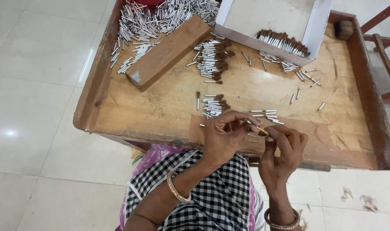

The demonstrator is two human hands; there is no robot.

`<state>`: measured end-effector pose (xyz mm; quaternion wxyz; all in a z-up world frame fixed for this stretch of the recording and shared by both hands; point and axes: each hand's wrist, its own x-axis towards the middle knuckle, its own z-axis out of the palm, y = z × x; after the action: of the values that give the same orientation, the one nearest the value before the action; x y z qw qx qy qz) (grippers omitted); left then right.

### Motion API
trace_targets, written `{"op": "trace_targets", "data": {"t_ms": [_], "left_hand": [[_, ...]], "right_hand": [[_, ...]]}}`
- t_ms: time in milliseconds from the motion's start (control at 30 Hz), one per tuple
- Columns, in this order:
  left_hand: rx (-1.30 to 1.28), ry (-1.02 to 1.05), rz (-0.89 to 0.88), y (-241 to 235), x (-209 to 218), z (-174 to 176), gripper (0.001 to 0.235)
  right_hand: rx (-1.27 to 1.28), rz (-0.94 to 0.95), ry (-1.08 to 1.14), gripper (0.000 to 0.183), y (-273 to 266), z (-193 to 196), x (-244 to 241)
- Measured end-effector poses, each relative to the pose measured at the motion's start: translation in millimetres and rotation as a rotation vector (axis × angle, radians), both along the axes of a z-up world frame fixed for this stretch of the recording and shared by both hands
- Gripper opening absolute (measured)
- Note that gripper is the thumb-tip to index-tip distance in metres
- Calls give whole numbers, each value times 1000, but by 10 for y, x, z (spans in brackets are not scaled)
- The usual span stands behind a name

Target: The person sits at a workbench assembling small cosmetic brushes. They pick up a metal ferrule with bristles, insert a wooden handle stick into it using a thin tool to press the parts together, and place the finished brush in a growing pile, repeating the process with many components.

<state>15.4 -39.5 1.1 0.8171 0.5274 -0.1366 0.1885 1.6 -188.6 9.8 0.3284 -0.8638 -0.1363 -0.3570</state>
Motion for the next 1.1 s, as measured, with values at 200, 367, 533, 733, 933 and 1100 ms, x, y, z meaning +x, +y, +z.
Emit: {"op": "trace_targets", "data": {"t_ms": [200, 367, 533, 733, 933, 1100], "left_hand": [[250, 98, -2, 41, -17, 120, 22], [343, 114, -69, 40, -220, 240, 19], [233, 86, -145, 78, -270, 246, 26], [103, 326, -239, 97, -158, 74, 12], [154, 283, -210, 93, -167, -39, 12], [333, -39, 150, 385, -205, -12, 23]], "right_hand": [[186, 193, 251, 12, -87, 323, 113], [546, 450, 300, 7, -89, 212, 44], [619, 511, 229, 1, 5, 46, 10], [808, 405, 396, 14, 120, 112, -56], [607, 306, 464, 13, 116, -46, -93], [46, 346, 58, 16, 128, 49, 27]]}}
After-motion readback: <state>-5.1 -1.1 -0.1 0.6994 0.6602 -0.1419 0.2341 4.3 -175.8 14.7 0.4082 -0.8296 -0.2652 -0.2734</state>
